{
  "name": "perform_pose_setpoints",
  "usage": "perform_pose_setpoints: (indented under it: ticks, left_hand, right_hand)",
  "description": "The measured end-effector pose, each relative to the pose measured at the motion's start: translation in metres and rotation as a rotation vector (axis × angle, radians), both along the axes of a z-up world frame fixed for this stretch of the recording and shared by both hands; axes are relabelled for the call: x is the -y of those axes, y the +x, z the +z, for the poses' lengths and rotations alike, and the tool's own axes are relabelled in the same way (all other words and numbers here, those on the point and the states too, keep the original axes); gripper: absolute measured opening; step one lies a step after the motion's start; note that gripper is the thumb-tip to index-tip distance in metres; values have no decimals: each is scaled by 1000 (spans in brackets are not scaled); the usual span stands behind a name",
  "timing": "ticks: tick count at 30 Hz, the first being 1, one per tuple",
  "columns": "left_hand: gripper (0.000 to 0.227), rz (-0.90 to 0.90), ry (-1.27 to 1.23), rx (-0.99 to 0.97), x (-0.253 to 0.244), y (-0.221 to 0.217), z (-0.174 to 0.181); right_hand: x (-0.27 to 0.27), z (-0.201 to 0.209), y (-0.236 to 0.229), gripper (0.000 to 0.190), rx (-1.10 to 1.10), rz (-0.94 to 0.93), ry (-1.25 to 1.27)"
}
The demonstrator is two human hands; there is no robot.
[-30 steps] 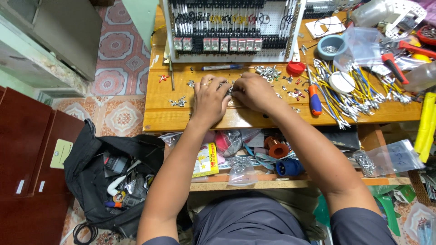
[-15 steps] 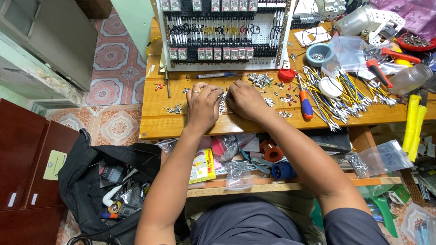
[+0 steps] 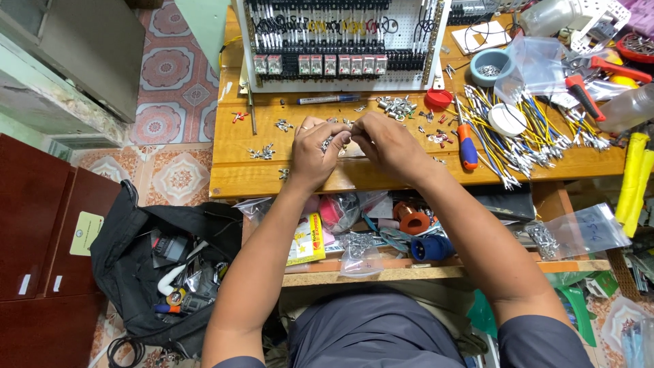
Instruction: The person sorts small metal hardware pieces, such as washers and nuts, on a wooden workbench. They use both hands to pick up, separate, and arrange the items into small piles. The workspace is cluttered with tools and components, and the person continues sorting throughout the clip.
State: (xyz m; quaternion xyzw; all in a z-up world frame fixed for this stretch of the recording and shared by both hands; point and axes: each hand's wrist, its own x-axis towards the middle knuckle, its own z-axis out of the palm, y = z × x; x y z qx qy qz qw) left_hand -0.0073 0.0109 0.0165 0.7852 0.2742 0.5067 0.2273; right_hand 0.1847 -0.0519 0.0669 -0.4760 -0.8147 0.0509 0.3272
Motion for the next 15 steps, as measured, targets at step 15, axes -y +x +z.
perform_pose_setpoints:
  ticks: [15]
  left_hand:
    - [11, 302, -26, -9, -8, -23, 12]
  right_hand:
    - [-39, -56, 13, 14, 197, -244, -47]
